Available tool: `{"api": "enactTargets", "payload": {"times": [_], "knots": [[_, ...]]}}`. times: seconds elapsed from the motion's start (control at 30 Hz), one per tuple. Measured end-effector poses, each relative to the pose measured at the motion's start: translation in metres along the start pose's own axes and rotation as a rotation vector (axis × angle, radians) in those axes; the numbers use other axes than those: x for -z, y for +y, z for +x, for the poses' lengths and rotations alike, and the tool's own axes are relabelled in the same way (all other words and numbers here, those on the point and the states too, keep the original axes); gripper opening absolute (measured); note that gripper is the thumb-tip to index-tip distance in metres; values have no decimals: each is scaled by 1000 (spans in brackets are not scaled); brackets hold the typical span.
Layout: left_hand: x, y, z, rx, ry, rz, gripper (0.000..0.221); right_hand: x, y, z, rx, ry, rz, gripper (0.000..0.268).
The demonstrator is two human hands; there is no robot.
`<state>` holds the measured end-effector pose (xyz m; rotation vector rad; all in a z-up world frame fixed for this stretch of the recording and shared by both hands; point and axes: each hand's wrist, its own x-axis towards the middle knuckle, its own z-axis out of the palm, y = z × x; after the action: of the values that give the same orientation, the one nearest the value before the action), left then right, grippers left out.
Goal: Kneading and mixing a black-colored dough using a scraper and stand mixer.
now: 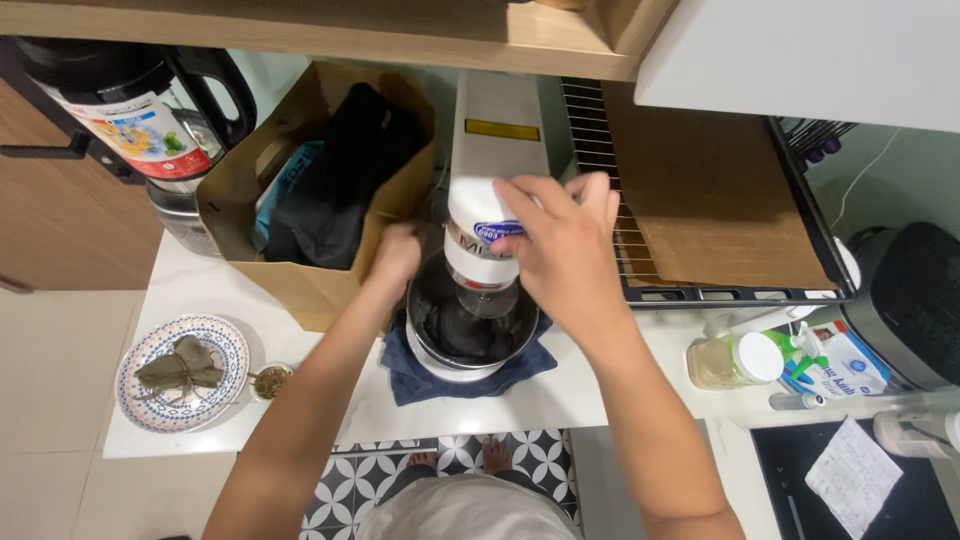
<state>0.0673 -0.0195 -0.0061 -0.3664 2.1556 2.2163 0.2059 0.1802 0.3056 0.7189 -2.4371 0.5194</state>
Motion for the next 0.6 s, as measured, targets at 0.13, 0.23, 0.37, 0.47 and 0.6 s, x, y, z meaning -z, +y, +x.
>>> {"api": "enactTargets", "payload": {"times": [0.13, 0.23, 0.37, 0.47, 0.6], "knots": [[19, 71, -160, -591, 116, 438, 35, -1, 7, 10, -4, 19, 14, 46], [34, 61, -233, -540, 116, 509, 23, 3, 11, 22, 5, 8, -23, 46], [47, -46, -221, -365, 109, 574, 25, -1, 22, 32, 29, -3, -45, 46], [40, -71, -200, -157, 74, 448, 54, -3, 29, 40, 33, 4, -33, 46], [37, -53, -188, -67, -107, 432, 103, -7, 40, 50, 7, -2, 23, 47]]}}
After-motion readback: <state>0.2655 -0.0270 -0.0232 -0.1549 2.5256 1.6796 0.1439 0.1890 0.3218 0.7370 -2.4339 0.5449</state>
